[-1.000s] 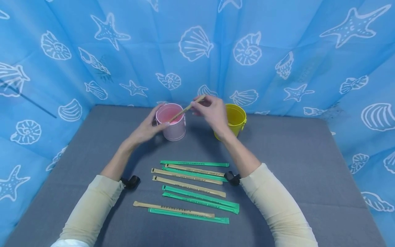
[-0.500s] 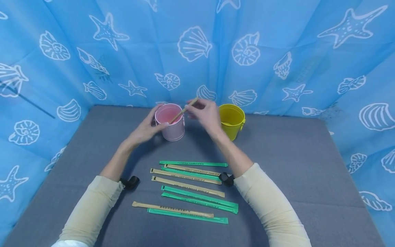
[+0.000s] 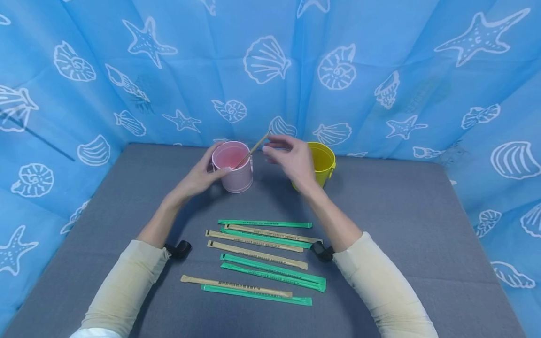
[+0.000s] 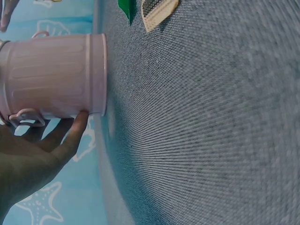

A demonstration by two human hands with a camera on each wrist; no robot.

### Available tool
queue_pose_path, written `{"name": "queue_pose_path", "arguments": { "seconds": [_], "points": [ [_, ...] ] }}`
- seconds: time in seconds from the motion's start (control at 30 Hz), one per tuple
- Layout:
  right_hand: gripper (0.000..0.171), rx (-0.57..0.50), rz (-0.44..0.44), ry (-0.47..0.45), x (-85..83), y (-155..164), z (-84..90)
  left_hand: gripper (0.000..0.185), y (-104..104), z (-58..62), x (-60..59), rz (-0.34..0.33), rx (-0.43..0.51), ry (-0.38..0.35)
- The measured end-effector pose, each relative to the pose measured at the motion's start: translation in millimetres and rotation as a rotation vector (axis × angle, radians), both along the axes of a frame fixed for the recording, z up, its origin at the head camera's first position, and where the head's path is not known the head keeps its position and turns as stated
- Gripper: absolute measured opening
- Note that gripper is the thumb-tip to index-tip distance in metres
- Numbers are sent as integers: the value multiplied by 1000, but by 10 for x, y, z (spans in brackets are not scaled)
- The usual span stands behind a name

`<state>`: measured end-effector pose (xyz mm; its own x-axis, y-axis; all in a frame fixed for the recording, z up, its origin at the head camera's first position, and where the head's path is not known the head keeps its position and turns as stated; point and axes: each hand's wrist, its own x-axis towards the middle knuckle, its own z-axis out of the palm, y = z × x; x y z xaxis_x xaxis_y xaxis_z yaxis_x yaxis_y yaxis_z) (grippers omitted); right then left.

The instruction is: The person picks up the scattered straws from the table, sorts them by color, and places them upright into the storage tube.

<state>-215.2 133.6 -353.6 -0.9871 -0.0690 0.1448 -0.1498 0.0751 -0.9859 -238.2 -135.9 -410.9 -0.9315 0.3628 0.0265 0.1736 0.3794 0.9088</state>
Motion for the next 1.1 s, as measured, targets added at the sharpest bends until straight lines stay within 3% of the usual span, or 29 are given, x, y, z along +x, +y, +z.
{"name": "queue_pose_path", "arguments": {
  "seconds": [0.57, 0.9, 1.1],
  "points": [
    [32, 88, 156, 103, 420, 396, -87, 86, 6, 55, 36, -5, -27, 2],
    [24, 243, 120, 156, 639, 684, -239, 85, 6, 21, 4, 2, -18, 7],
    [25, 271, 122, 127, 750, 823, -323, 84, -9, -8, 15, 15, -23, 27]
  ]
}}
